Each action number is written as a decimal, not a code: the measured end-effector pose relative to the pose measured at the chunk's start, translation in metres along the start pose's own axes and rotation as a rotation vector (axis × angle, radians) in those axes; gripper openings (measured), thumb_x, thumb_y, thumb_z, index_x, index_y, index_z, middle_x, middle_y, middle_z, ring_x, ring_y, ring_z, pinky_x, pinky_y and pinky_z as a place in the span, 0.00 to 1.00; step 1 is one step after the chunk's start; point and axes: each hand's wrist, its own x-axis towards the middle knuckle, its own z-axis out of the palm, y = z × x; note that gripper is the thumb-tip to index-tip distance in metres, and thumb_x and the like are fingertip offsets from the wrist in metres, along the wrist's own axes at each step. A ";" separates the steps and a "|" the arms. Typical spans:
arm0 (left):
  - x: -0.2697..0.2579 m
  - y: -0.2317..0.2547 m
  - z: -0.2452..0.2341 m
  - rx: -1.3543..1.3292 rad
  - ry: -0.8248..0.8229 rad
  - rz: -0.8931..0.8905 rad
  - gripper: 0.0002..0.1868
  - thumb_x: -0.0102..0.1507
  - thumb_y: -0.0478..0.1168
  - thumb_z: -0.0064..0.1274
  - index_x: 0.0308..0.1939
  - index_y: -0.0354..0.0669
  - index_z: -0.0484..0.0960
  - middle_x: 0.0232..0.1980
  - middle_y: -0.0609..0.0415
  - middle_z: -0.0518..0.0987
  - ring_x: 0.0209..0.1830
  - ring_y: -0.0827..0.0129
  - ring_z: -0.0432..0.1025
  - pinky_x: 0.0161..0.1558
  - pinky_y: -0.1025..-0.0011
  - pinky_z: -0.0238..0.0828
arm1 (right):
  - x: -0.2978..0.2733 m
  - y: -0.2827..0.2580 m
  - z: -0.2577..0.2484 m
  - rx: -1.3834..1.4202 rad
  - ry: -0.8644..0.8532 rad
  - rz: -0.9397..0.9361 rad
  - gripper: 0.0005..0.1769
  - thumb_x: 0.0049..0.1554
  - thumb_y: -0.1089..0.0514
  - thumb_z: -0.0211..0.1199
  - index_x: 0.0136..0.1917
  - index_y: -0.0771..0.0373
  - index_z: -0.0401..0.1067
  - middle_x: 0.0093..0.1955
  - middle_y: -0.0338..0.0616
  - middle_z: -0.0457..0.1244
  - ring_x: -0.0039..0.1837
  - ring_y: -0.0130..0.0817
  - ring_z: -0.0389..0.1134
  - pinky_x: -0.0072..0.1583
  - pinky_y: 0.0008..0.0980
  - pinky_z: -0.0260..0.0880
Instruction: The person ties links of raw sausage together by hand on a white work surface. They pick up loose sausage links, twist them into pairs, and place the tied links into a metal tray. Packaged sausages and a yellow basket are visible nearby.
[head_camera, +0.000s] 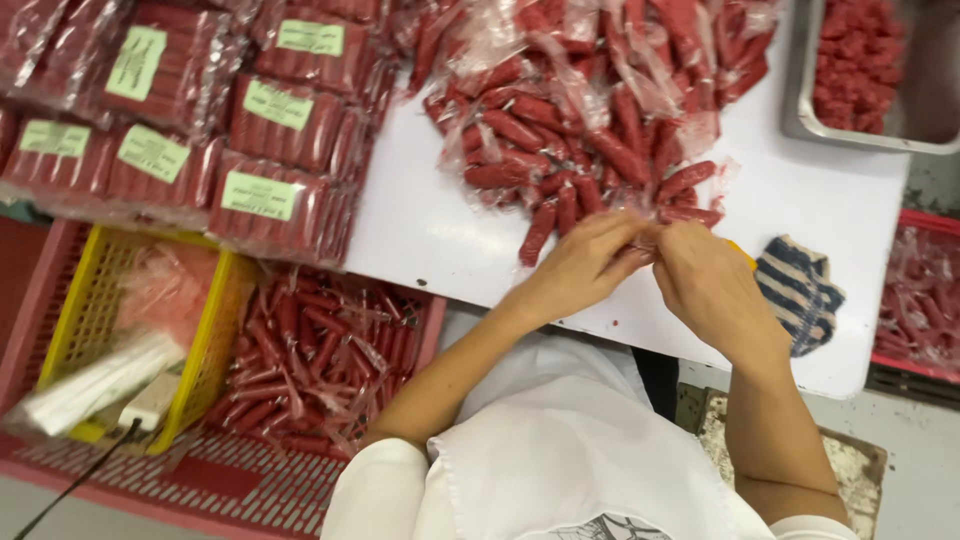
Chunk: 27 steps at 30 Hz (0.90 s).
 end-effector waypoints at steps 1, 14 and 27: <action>0.005 0.002 0.012 -0.010 -0.015 0.014 0.15 0.68 0.39 0.55 0.56 0.34 0.78 0.51 0.35 0.80 0.56 0.38 0.75 0.60 0.49 0.71 | 0.000 0.007 -0.009 -0.009 0.006 0.020 0.08 0.61 0.54 0.61 0.46 0.56 0.65 0.38 0.39 0.57 0.47 0.46 0.67 0.44 0.42 0.67; -0.024 0.002 0.067 -1.376 -0.144 -0.812 0.15 0.77 0.47 0.45 0.54 0.37 0.74 0.34 0.41 0.77 0.26 0.55 0.79 0.27 0.57 0.81 | 0.033 0.039 0.020 0.062 0.496 -0.005 0.07 0.66 0.65 0.57 0.45 0.59 0.70 0.41 0.42 0.55 0.41 0.46 0.63 0.42 0.40 0.65; -0.003 -0.099 0.001 -0.376 -0.062 -0.675 0.11 0.69 0.36 0.44 0.43 0.37 0.82 0.29 0.46 0.81 0.23 0.60 0.79 0.17 0.68 0.77 | 0.070 -0.029 0.029 -0.002 0.205 -0.326 0.28 0.62 0.66 0.52 0.75 0.70 0.61 0.59 0.56 0.62 0.51 0.54 0.68 0.44 0.41 0.69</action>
